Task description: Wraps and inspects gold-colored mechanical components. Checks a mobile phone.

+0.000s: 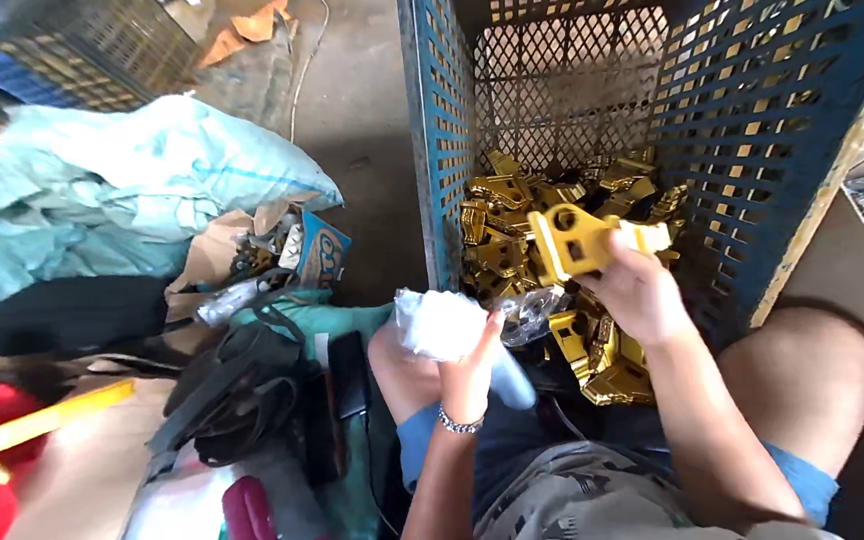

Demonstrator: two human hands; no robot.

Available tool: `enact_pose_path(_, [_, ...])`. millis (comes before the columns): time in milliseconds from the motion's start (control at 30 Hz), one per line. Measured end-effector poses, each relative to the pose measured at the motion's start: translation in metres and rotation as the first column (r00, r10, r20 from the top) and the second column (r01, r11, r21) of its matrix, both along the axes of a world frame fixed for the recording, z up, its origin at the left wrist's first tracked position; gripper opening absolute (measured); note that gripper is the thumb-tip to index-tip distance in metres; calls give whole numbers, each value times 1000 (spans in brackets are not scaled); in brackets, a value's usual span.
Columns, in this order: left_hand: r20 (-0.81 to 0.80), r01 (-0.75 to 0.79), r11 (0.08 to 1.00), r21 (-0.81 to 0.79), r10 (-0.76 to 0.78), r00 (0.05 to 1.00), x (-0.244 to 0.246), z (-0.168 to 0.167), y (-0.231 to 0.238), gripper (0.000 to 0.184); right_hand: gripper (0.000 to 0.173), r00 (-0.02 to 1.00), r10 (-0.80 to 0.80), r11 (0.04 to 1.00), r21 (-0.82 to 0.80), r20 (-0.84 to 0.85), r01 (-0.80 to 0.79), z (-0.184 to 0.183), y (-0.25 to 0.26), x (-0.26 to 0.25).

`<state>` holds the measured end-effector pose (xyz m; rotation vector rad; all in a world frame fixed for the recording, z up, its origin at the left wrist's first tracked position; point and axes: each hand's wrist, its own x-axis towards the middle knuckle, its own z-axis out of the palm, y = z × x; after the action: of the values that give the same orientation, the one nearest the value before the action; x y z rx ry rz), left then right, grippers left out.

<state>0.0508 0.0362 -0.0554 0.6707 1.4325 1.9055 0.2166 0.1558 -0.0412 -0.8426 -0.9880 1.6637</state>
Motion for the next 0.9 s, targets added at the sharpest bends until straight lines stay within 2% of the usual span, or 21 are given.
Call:
enact_pose_path(33, [49, 24, 1000, -4, -24, 998, 6, 0, 4, 32, 46, 993, 45, 999, 3, -113, -45, 5, -9, 13])
enact_pose_path(67, [106, 60, 998, -2, -59, 993, 13, 1, 7, 33, 49, 981, 109, 994, 24, -158, -107, 8, -19, 20])
enact_pose_path(100, [177, 98, 995, 5, -97, 979, 20, 4, 9, 32, 45, 979, 142, 990, 31, -147, -139, 10, -28, 22])
enact_pose_path(167, [307, 119, 993, -21, -107, 946, 29, 11, 15, 22, 25, 995, 83, 995, 62, -60, -79, 9, -44, 15])
enact_pose_path(200, [370, 107, 994, -39, -85, 925, 30, 15, 18, 17, 26, 999, 37, 986, 160, 12, -39, 5, -48, 12])
enact_pose_path(233, [419, 99, 994, -50, -69, 905, 28, 18, 21, 12, 32, 994, -4, 944, 328, 112, -34, -1, -51, 14])
enact_pose_path(300, [480, 87, 993, -77, -39, 877, 21, 24, 21, 12, 36, 956, -54, 762, 631, 288, -147, -10, -56, 24])
enact_pose_path(367, [503, 122, 990, -65, -73, 861, 11, 26, 17, 15, 37, 911, -52, 606, 739, 408, -296, -13, -58, 38])
enact_pose_path(400, [456, 139, 989, -56, -99, 884, 10, 25, 15, 13, 37, 880, -97, 566, 753, 464, -335, -14, -56, 44])
enact_pose_path(467, [294, 171, 985, -28, -155, 943, 20, 23, 12, 11, 34, 769, -308, 542, 767, 560, -343, -18, -52, 51])
enact_pose_path(533, [117, 235, 972, 2, -233, 965, 39, 25, 6, 15, 33, 631, -461, 564, 755, 623, -334, -23, -49, 46])
enact_pose_path(567, [61, 269, 963, 4, -269, 961, 47, 26, 4, 16, 36, 628, -432, 622, 718, 648, -313, -23, -50, 43])
enact_pose_path(600, [35, 300, 954, 6, -300, 953, 52, 25, 3, 16, 40, 682, -320, 713, 641, 658, -283, -21, -52, 42])
enact_pose_path(633, [31, 325, 946, 10, -325, 945, 54, 24, 4, 16, 42, 784, -130, 825, 505, 607, -254, -16, -55, 42])
enact_pose_path(667, [33, 358, 934, 3, -358, 933, 53, 23, 4, 16, 43, 875, 45, 916, 330, 483, -229, -10, -57, 42])
enact_pose_path(700, [31, 414, 910, -5, -414, 910, 52, 20, 4, 16, 38, 921, 104, 961, 199, 376, -190, -8, -59, 40])
enact_pose_path(733, [23, 490, 872, 4, -490, 872, 51, 18, 4, 16, 29, 933, 53, 977, 172, 357, -122, -9, -60, 37])
enact_pose_path(800, [5, 604, 795, 58, -605, 796, 50, 17, 5, 15, 22, 916, -120, 957, 289, 382, 5, -20, -57, 34])
enact_pose_path(833, [6, 606, 788, 105, -610, 792, 47, 17, 4, 17, 20, 926, -194, 939, 336, 325, 79, -24, -53, 40])
enact_pose_path(867, [17, 576, 805, 143, -584, 812, 42, 17, 2, 22, 17, 953, -242, 930, 322, 183, 175, -26, -49, 52])
enact_pose_path(900, [39, 537, 829, 156, -548, 835, 33, 18, -1, 31, 17, 965, -256, 939, 223, -55, 262, -23, -43, 69])
